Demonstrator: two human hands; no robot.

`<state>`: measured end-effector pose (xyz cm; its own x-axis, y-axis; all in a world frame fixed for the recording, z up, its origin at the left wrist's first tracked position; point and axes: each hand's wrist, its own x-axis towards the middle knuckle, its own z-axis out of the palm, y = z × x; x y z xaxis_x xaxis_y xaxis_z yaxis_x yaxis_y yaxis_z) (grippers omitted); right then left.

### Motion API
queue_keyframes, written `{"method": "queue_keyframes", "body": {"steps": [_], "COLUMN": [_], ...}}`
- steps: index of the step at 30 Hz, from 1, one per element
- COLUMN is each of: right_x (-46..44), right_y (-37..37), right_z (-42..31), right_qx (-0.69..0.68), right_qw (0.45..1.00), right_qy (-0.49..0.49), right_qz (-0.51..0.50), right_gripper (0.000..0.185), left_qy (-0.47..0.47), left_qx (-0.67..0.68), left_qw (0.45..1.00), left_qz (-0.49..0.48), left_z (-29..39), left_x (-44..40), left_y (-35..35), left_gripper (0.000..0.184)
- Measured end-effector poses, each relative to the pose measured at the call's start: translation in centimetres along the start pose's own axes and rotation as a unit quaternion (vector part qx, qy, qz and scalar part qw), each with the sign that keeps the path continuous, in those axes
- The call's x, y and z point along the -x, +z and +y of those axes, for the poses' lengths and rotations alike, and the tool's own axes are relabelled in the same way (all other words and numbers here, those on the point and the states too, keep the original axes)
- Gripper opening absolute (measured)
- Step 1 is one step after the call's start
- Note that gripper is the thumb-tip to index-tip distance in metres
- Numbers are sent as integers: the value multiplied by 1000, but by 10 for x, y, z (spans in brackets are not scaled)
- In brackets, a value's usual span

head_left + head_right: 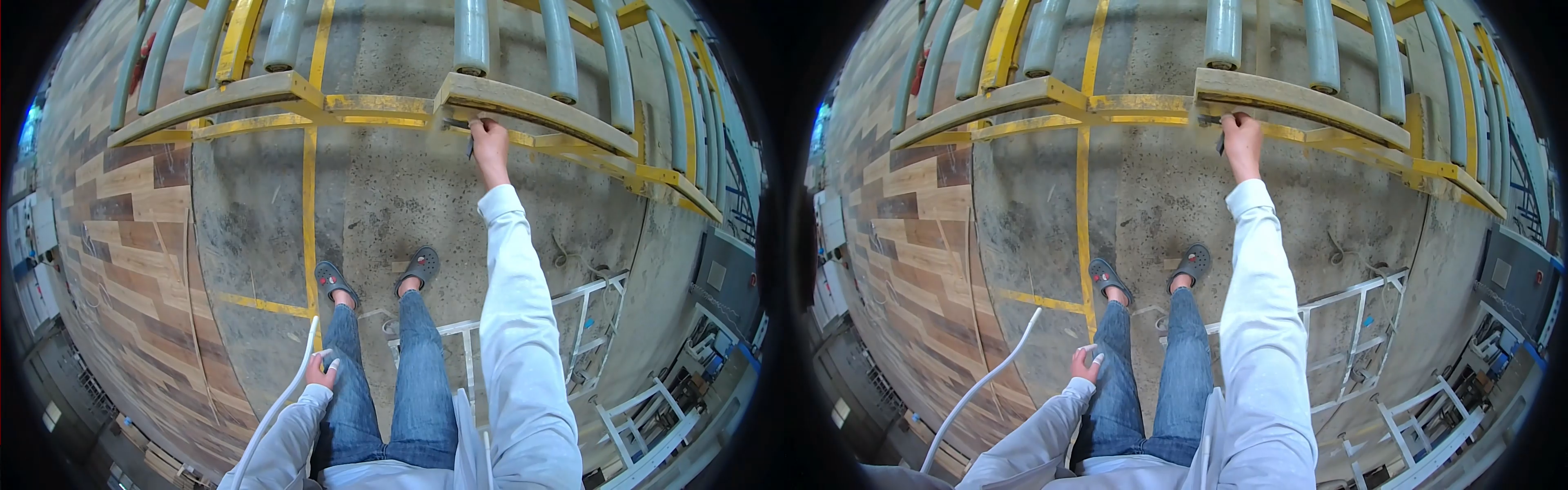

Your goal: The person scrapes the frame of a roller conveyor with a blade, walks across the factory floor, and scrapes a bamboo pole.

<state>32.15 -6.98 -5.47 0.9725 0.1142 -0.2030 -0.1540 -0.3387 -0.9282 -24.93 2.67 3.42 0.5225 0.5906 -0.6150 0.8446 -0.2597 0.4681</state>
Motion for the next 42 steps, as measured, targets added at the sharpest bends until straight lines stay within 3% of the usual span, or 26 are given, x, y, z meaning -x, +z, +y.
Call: {"method": "queue_keyframes", "body": {"steps": [1, 6, 9, 13, 18, 22, 25, 26, 29, 33, 36, 40, 42], "right_x": [2, -1, -5, 12, 7, 26, 36, 30, 7, 47, 70, 68, 56], "right_y": [-4, -5, 2, 0, -1, -11, -3, -4, -6, -26, -31, -10, 11], "right_z": [-5, -25, -18, -22, -13, -20, -42, -26, 31, 33, 29, -23, -24], "right_qx": [89, 41, 276, 193, 265, 269, 207, 207, 434, 365, 222, 149, 185], "right_qw": [994, 994, 944, 972, 949, 961, 952, 952, 895, 931, 971, 978, 966], "right_qy": [-60, -74, -173, -128, -169, -60, -226, -225, -78, -16, -94, -144, -174], "right_qz": [-15, -72, -48, -41, 29, -24, -6, -6, -66, -23, 3, 21, 40], "right_gripper": [21, 20, 20, 23, 22, 21, 21, 21, 22, 20, 21, 19, 19], "left_qy": [-5, 8, 5, 11, 6, 5, 29, 37, 20, 14, 14, 4, 18], "left_qx": [18, 10, -6, 9, 9, 12, -10, -23, 11, -6, -5, -7, -47], "left_qw": [1000, 1000, 1000, 1000, 1000, 1000, 1000, 999, 1000, 1000, 1000, 1000, 999], "left_qz": [3, 1, 4, 7, 9, 9, 0, 1, 10, 0, -12, -8, -4], "left_z": [3, -4, -7, -1, -4, 2, -10, -12, -9, -23, -17, -22, -34], "left_x": [0, -3, -2, -2, -3, -4, -6, -5, -8, -8, -12, -18, -23], "left_y": [1, 5, 3, 0, -1, -6, -6, -7, -10, -21, -25, -41, -41], "left_gripper": [27, 27, 27, 27, 27, 26, 26, 27, 28, 29, 30, 31, 32]}}
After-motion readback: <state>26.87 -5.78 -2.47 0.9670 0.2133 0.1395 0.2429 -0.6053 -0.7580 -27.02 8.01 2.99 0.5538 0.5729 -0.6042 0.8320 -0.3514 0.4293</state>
